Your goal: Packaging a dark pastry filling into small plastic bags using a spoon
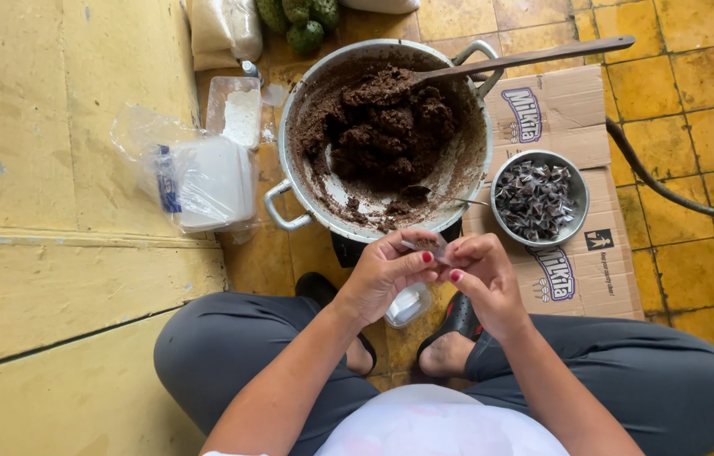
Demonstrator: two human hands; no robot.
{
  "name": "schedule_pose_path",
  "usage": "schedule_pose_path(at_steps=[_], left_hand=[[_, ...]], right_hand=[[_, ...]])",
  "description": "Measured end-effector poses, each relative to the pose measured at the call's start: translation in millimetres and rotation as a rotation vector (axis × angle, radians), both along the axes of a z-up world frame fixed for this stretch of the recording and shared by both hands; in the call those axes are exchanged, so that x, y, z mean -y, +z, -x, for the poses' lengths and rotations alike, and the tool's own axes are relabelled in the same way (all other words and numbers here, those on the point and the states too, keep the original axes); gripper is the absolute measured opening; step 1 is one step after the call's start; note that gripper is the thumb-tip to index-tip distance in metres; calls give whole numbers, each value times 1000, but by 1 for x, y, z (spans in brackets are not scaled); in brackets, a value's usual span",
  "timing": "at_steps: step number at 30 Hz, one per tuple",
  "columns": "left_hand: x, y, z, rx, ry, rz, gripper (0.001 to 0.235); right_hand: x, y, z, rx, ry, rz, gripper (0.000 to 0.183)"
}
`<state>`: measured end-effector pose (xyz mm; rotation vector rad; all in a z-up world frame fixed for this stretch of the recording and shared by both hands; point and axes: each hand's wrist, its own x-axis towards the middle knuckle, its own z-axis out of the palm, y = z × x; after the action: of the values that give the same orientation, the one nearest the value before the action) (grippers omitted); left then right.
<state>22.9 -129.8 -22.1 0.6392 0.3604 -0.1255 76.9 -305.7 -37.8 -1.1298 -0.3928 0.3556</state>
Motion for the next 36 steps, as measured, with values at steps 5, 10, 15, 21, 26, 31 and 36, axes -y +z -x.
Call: schedule_pose_path(at_steps=[5, 10, 15, 21, 26, 31, 36], left_hand=[[2, 3, 2, 6, 45, -6, 40], [8, 11, 1, 12, 116, -23, 36], [11, 15, 3, 11, 164, -36, 32], [17, 20, 14, 39, 96, 109, 37], [27, 37, 30, -24, 0, 288, 23], [34, 36, 38, 14, -95, 412, 14], [32, 37, 38, 58, -76, 383, 28]], right_hand=[[-3, 1, 5, 226, -67, 148, 14], [-7, 8, 3, 306, -108, 180, 12], [-6, 17, -1, 346, -84, 179, 9], [4, 34, -27, 272, 124, 30, 9], [0, 68, -47, 247, 407, -22, 5], [-6, 61, -50, 223, 595, -84, 10], [-11, 39, -36, 53, 373, -115, 17]])
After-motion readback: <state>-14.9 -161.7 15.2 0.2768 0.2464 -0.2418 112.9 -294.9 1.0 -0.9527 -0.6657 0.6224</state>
